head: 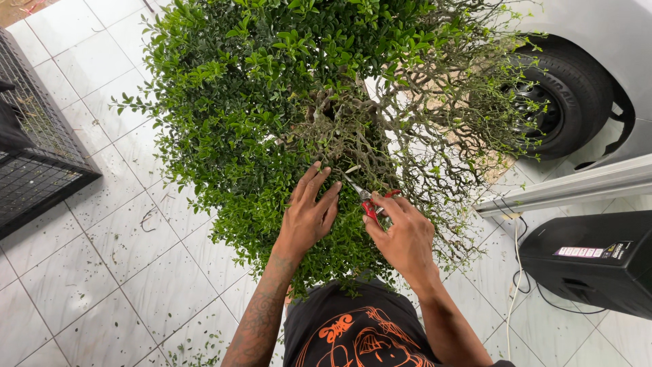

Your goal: The person uses red-handled pruning shears to trim small branches and leaves from a large potted plant. They repeatedly reach into the foliage, select branches, and cut them, with cut pieces falling onto the tiled floor.

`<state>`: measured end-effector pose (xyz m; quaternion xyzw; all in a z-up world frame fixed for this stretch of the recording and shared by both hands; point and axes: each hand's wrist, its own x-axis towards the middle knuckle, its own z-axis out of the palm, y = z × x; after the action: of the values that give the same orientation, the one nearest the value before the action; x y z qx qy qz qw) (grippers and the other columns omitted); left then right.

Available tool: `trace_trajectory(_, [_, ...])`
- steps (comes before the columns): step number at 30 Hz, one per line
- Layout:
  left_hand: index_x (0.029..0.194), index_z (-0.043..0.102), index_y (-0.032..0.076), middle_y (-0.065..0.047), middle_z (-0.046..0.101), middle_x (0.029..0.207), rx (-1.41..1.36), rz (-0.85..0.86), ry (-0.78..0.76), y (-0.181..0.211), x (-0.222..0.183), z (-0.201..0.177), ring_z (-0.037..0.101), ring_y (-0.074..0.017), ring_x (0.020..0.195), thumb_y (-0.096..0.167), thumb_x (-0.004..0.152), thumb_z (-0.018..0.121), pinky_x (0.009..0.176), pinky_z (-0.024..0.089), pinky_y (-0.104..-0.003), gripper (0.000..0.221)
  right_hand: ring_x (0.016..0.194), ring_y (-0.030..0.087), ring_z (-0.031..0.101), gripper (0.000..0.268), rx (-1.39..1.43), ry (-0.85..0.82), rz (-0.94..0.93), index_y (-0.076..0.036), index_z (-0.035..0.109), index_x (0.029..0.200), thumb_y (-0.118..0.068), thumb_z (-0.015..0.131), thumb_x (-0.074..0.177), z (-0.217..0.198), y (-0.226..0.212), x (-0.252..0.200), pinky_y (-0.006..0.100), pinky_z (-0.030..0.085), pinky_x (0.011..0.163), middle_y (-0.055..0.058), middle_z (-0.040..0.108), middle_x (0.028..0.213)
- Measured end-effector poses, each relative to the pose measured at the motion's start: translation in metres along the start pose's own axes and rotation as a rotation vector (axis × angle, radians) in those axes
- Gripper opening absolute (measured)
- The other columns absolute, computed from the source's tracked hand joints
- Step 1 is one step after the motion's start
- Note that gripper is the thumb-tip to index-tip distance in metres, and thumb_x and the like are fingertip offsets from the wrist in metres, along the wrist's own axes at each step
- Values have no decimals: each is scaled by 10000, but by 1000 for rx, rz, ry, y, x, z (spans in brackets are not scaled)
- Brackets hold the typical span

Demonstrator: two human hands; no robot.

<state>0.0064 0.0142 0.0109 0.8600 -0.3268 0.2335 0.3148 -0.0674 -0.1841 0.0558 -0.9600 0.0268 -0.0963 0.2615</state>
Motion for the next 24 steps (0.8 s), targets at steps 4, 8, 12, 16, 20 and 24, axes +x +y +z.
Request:
trace_trajectory(4, [1179, 731, 118, -122, 603, 1352, 16, 7, 16, 1, 2, -3, 489, -366, 1401, 80, 951, 700, 925, 629, -475, 234, 784, 286, 774, 348, 15, -34, 2, -126, 747, 1187, -305, 778, 890, -10, -4, -3, 336, 579, 592, 168, 746, 918])
trace_trajectory(8, [1164, 737, 124, -117, 607, 1354, 13, 2, 15, 0, 1, -2, 495, -359, 1400, 96, 950, 702, 936, 625, -466, 219, 771, 282, 758, 370, 15, 3, 11, -118, 743, 1201, -307, 773, 885, -14, -10, -4, 333, 576, 607, 175, 736, 913])
trace_trajectory(12, [1192, 719, 114, -124, 591, 1364, 3, 7, 18, 1, 2, -3, 483, -368, 1403, 91, 974, 676, 919, 635, -486, 224, 788, 281, 749, 383, 4, 21, 2, -117, 734, 1205, -316, 773, 880, 0, 1, -3, 349, 571, 605, 162, 728, 917])
trace_trajectory(16, [1169, 731, 119, -118, 604, 1347, 10, 7, 18, 1, 4, -4, 490, -364, 1400, 91, 962, 689, 921, 638, -475, 213, 805, 289, 750, 372, 33, 25, -27, -109, 726, 1209, -303, 768, 894, 6, 7, -2, 347, 570, 627, 174, 729, 937])
trace_trajectory(20, [1173, 725, 112, -124, 602, 1348, 7, 10, 23, 1, 3, -3, 498, -367, 1391, 90, 963, 689, 918, 638, -485, 214, 815, 270, 758, 378, 36, 36, -42, -118, 727, 1221, -288, 780, 888, 8, 8, -2, 344, 575, 627, 161, 735, 946])
trace_trajectory(24, [1165, 731, 113, -127, 610, 1341, 8, 13, 34, -1, 2, 0, 510, -370, 1383, 91, 958, 695, 938, 626, -484, 211, 831, 263, 757, 376, 49, 17, -28, -119, 717, 1248, -268, 765, 906, 7, 5, -4, 346, 579, 653, 164, 738, 961])
